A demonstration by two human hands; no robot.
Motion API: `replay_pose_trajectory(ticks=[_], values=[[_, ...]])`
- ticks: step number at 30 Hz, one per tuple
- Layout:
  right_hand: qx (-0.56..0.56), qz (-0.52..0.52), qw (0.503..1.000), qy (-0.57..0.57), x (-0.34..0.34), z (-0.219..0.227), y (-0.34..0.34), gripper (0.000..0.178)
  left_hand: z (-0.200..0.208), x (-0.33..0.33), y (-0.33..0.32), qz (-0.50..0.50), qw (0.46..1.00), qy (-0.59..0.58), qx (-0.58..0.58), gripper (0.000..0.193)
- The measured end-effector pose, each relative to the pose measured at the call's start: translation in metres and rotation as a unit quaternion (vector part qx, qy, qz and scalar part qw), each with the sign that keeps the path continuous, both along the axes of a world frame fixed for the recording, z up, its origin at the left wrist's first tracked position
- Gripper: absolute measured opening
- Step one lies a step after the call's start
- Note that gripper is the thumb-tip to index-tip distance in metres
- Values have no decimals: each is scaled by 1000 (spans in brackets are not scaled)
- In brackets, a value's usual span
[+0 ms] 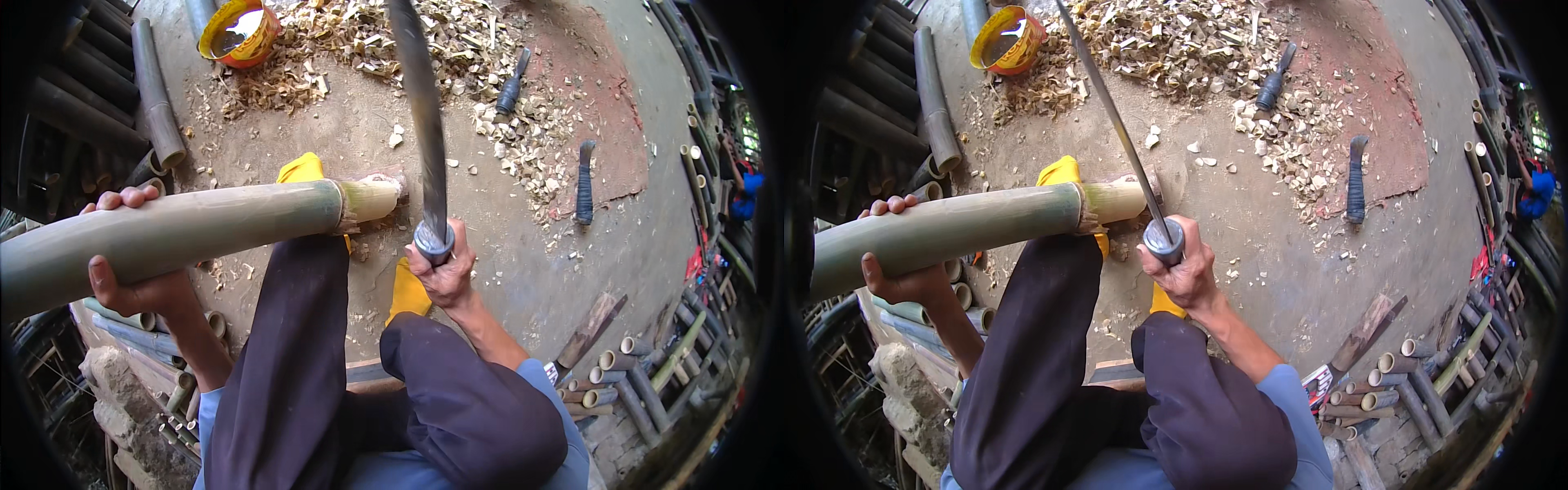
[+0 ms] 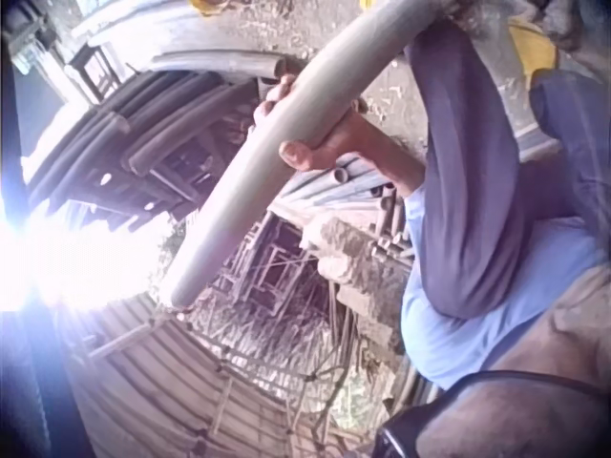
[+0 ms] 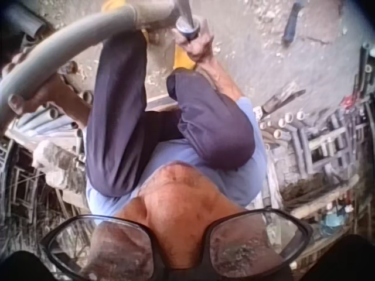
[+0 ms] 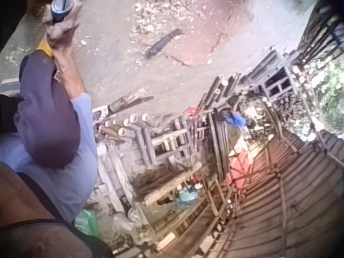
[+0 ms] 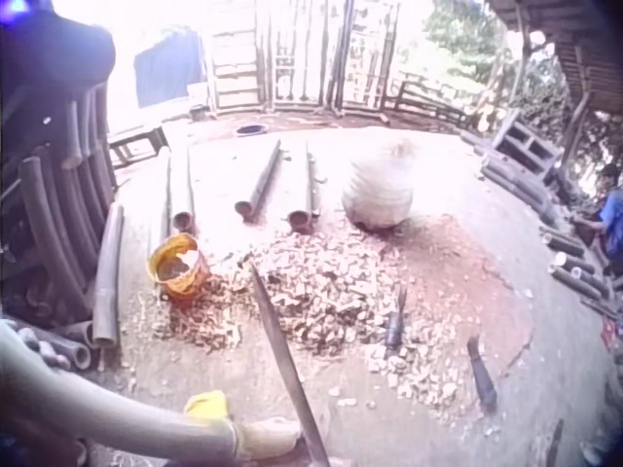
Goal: The person uses a machete to cut and shape sections of bamboo while sitting on a stool on a dirt floor, handling various bamboo poles and using a wooden block for support.
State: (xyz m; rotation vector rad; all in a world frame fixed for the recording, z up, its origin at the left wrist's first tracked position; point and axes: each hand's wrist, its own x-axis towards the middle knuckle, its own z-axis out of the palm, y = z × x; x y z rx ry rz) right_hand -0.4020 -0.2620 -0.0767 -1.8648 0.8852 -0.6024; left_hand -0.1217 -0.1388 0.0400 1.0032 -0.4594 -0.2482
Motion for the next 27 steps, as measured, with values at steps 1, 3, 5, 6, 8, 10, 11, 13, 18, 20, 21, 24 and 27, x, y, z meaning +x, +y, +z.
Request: replay_pose_trajectory(ticks=[1, 3, 5, 6, 8, 10, 11, 13, 18, 20, 21, 24, 27], values=[[24, 2, 1000, 17, -6, -21, 3, 36, -5, -2, -1, -18, 1000, -9, -4, 56], [144, 30, 969, 196, -9, -78, 0, 36, 1, -4, -3, -34, 999, -8, -18, 57], [174, 32, 969, 175, -8, -68, -3, 35, 0, -1, 1, -32, 999, -15, -12, 58], [189, 33, 968, 165, -8, -63, -5, 35, 1, 1, 2, -23, 999, -20, -14, 58], [161, 29, 981, 103, 1, -34, -6, 34, -1, 2, 8, -4, 1000, -21, -4, 59], [100, -5, 995, 7, 5, -10, 3, 34, -1, 6, 11, -20, 999, -27, -5, 60], [15, -5, 999, -30, 3, -10, 3, 32, -2, 9, 11, -31, 999, -29, -9, 60], [118, 35, 986, 116, -7, -51, -1, 35, -9, 12, 5, -101, 993, -31, -53, 59], [162, 91, 966, 178, -5, -67, -10, 36, 21, -10, -6, 62, 995, 52, 61, 50], [141, 70, 978, 140, -4, -58, -8, 37, 14, 6, -2, 78, 995, 53, 12, 49], [131, 59, 982, 120, -3, -53, -6, 37, 12, 9, 1, 71, 996, 56, -7, 49], [61, 2, 998, 23, 5, -7, 4, 40, 6, 4, 10, 63, 998, 16, 17, 50], [-7, 7, 999, 50, -2, -24, 1, 37, 5, -3, -1, 57, 998, 14, 18, 53]])
